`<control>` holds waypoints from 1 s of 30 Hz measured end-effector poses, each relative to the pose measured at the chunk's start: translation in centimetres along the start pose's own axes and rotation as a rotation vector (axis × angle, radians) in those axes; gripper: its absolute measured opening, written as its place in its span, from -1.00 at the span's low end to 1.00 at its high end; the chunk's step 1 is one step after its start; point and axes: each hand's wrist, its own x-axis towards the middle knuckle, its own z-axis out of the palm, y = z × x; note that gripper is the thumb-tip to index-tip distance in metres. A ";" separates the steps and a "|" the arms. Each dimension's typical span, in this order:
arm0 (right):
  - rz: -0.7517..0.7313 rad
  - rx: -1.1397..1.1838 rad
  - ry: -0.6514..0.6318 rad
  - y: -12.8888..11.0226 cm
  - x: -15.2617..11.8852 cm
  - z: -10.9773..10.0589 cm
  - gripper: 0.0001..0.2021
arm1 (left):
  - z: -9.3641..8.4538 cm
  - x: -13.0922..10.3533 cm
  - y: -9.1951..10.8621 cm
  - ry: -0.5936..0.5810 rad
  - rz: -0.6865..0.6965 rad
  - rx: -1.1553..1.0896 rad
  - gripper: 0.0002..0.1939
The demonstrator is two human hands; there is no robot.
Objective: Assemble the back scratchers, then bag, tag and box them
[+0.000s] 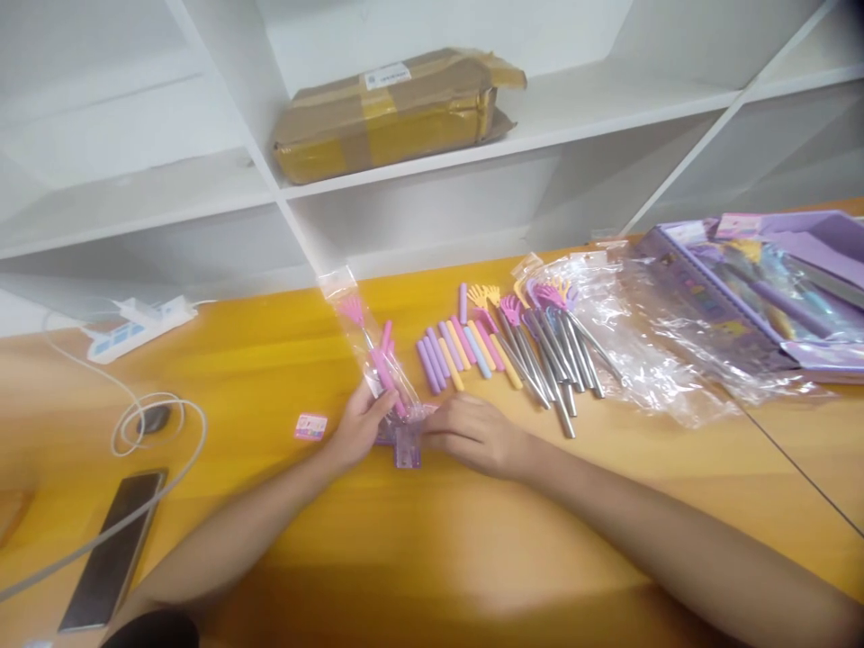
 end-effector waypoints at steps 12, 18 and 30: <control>0.005 -0.040 0.243 0.2 0.1 1.2 -0.73 | 0.0 0.3 -0.3 -0.102 0.003 -0.004 -0.44; 0.094 0.043 0.228 0.0 0.7 1.1 -0.89 | 0.2 0.1 0.5 -0.113 0.026 0.080 -0.51; 0.227 0.178 0.196 0.3 0.4 1.7 -0.94 | -0.1 0.1 -0.4 -0.155 0.034 0.075 -0.58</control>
